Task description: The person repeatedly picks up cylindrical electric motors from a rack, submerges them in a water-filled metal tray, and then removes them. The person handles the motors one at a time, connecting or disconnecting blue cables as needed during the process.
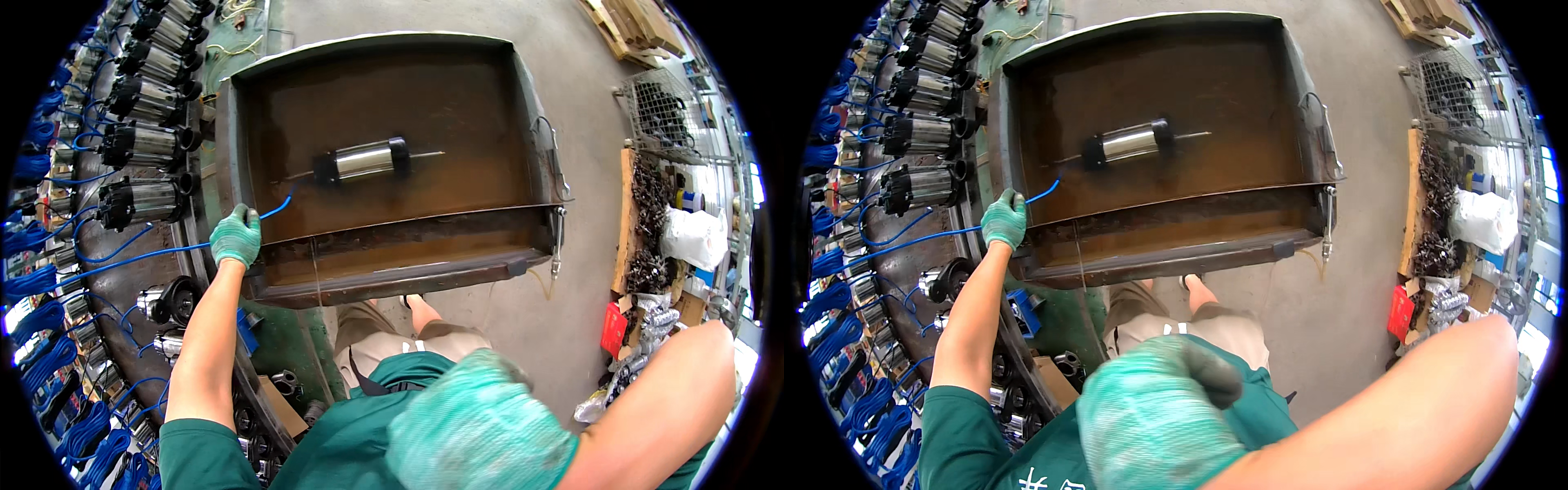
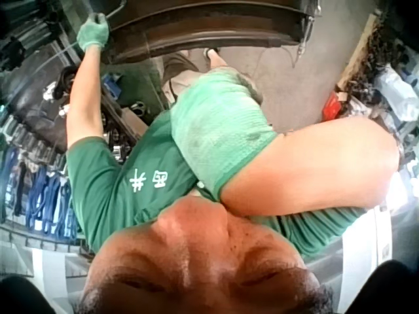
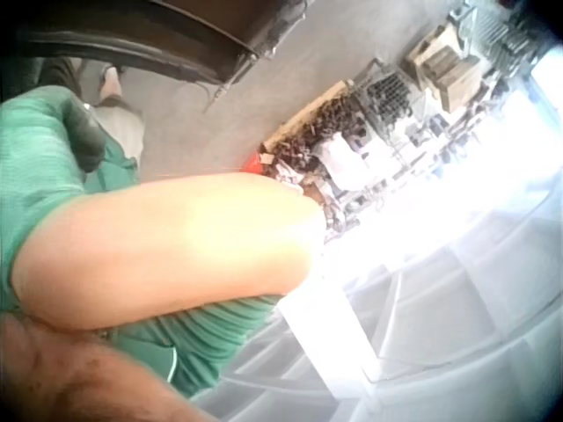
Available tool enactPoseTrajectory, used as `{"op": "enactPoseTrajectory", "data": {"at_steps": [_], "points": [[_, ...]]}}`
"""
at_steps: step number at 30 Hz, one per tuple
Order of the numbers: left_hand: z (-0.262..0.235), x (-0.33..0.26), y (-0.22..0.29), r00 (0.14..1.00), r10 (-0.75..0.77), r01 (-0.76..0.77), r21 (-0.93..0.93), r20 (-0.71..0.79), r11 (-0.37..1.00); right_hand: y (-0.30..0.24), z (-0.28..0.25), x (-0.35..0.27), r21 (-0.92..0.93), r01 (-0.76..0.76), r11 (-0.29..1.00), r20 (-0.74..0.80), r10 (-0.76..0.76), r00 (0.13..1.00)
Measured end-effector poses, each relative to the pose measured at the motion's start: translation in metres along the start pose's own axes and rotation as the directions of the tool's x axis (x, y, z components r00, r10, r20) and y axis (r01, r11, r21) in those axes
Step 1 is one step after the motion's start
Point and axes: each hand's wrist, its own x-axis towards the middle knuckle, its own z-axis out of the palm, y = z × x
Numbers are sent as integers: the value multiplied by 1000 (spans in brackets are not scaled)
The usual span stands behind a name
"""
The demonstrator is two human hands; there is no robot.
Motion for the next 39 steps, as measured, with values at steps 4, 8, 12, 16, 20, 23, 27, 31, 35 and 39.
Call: {"op": "enactPoseTrajectory", "data": {"at_steps": [4,8,12,16,20,23,27,31,35,39], "points": [[-1,7,-1,999,30,-30,-9,13,1000,-9,-21,-1,-22,58,998,7,-57,998],[2,8,-1,998,53,-52,13,-40,999,-51,-168,-122,-179,426,887,165,-400,902],[9,3,-11,999,19,-19,-9,-37,1000,-82,-274,-212,-249,723,644,338,-642,688],[-1,4,2,1000,14,-14,-9,12,1000,-48,-279,-185,-303,406,862,-44,-438,898],[-7,4,2,999,22,-22,-18,22,1000,72,-253,-108,-81,19,996,-720,-72,690],[-4,5,1,1000,19,-19,-42,17,999,167,-225,-62,216,-30,976,-889,210,407],[1,5,-1,999,35,-37,-51,-31,998,213,-202,-27,496,-33,868,-831,485,273],[12,5,-10,984,100,-115,-96,-146,989,203,-205,-20,543,-176,821,-780,571,256],[12,6,-10,969,138,-159,-88,-207,983,194,-210,-28,491,-235,839,-763,544,348],[12,8,-10,956,178,-193,-43,-235,980,194,-211,-28,503,-253,826,-749,563,350]]}}
